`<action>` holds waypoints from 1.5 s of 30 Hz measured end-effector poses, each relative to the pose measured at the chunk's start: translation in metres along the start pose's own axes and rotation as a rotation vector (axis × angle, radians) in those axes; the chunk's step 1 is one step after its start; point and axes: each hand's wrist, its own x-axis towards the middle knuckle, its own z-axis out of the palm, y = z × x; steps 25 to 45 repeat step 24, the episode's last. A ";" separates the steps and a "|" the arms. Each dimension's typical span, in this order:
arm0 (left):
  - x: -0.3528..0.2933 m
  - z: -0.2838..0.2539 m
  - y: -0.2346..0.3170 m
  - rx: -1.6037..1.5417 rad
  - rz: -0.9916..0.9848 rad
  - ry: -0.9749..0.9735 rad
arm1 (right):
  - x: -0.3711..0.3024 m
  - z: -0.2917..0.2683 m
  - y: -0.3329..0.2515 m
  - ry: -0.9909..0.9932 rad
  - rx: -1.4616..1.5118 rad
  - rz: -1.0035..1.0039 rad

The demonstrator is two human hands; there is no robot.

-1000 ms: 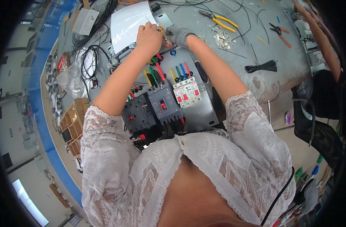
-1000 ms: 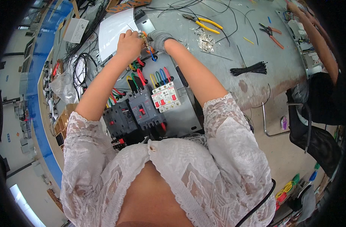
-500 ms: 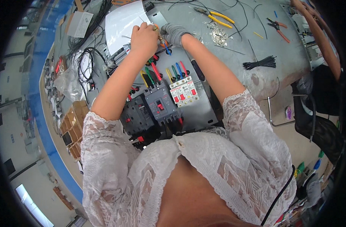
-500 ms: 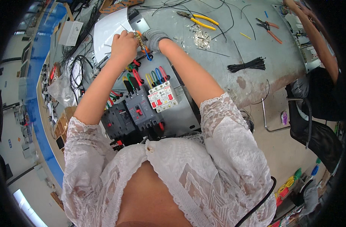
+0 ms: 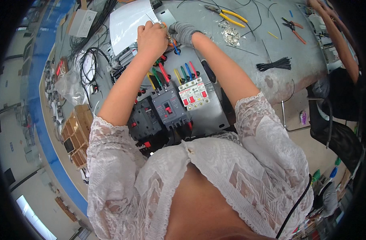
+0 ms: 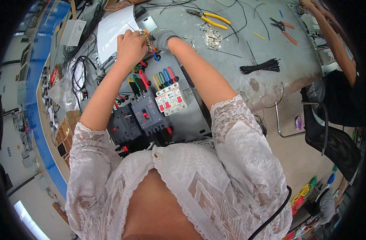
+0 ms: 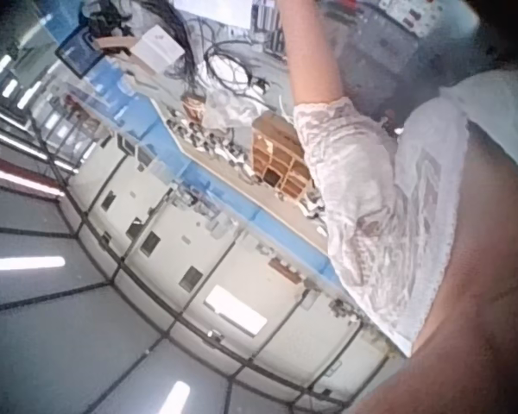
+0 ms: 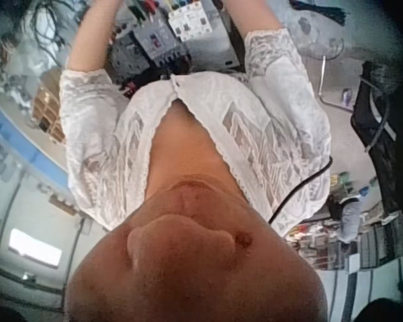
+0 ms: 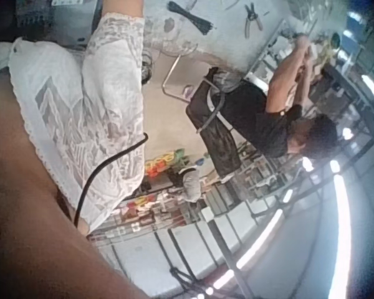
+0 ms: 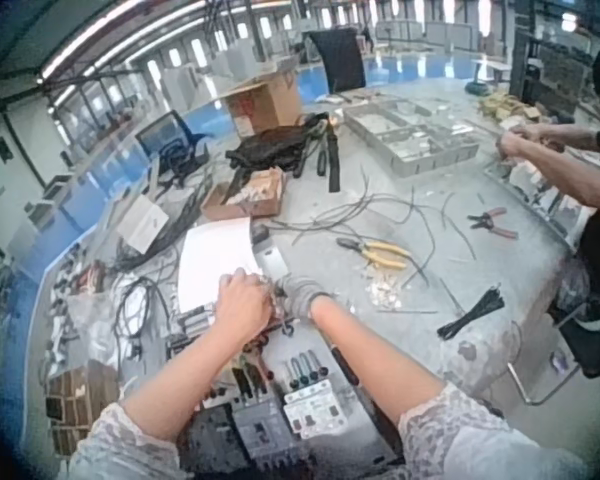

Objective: The person connects colored wires to terminals on an electrical control panel, using pliers and a screwdriver to strip, bend, and secure the wires. The person also handles a small white component and a paper document during the process.

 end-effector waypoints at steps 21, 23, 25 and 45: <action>-0.005 -0.012 -0.012 0.146 0.090 0.031 | 0.000 -0.027 0.004 -0.139 0.224 0.065; -0.001 0.000 -0.013 0.138 0.056 0.017 | 0.007 -0.034 0.006 -0.117 0.100 0.048; 0.002 0.005 -0.014 0.155 0.031 -0.005 | 0.008 -0.038 0.004 -0.137 -0.031 0.035; 0.002 0.005 -0.014 0.155 0.031 -0.005 | 0.008 -0.038 0.004 -0.137 -0.031 0.035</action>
